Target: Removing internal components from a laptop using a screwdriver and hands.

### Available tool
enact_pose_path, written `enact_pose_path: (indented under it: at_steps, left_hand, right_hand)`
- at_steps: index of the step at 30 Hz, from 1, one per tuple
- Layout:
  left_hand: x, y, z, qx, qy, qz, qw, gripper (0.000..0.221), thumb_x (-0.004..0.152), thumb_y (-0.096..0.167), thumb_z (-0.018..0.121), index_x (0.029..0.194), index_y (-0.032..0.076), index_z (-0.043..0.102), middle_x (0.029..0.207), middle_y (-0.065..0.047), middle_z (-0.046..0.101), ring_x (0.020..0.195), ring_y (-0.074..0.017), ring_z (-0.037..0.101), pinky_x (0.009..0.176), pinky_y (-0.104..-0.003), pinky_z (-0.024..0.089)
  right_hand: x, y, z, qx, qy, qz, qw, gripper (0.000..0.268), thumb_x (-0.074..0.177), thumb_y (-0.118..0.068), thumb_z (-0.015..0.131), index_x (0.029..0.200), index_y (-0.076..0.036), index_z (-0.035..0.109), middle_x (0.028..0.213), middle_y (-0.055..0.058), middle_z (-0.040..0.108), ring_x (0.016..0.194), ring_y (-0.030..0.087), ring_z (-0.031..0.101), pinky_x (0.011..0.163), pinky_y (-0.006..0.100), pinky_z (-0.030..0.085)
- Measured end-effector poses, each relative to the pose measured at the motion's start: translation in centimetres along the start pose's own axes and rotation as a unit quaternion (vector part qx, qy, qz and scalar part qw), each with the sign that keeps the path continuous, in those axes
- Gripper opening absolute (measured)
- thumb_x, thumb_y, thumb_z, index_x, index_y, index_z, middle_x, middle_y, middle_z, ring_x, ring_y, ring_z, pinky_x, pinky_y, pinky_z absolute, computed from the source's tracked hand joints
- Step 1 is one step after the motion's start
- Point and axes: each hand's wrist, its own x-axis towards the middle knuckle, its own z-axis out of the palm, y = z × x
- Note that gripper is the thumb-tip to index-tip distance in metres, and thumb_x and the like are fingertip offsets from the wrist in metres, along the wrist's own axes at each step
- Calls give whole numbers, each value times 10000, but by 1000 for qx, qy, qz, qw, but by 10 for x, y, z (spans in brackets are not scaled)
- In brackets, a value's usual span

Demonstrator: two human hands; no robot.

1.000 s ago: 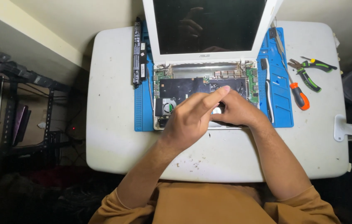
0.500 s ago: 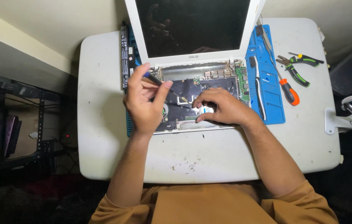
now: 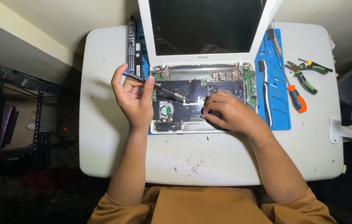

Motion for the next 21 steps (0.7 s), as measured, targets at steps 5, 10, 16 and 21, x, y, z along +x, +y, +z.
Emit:
enact_pose_path:
  at_steps: [5, 10, 16, 21]
  left_hand:
    - [2, 7, 1, -19, 32, -14, 999, 600, 1002, 13, 732, 1484, 109, 387, 888, -138, 580, 773, -277, 764, 752, -377, 708]
    - [3, 10, 3, -33, 48, -25, 998, 596, 1010, 33, 726, 1487, 127, 382, 896, -128, 558, 770, -274, 752, 763, -416, 718]
    - [1, 9, 2, -29, 48, -32, 998, 592, 1018, 51, 712, 1491, 130, 367, 922, -108, 543, 800, -236, 735, 782, -418, 719]
    - [-5, 11, 9, -29, 44, -64, 997, 598, 1016, 71, 698, 1495, 130, 345, 947, -131, 557, 818, -240, 731, 771, -440, 717]
  right_hand:
    - [-5, 11, 12, -131, 0, -52, 990, 152, 923, -278, 738, 900, -128, 737, 918, 13, 700, 904, 190, 654, 975, 373, 482]
    - [-8, 13, 22, -226, 28, -95, 969, 158, 995, -299, 643, 967, -143, 646, 930, -3, 625, 894, 165, 629, 1018, 384, 446]
    - [-6, 1, 13, -156, 9, -63, 986, 162, 1035, -260, 599, 981, -112, 633, 954, 20, 626, 938, 175, 642, 1076, 462, 387]
    - [-5, 1, 16, -5, 134, -46, 990, 53, 988, -149, 678, 1011, -110, 650, 969, 18, 706, 920, 214, 685, 1062, 435, 409]
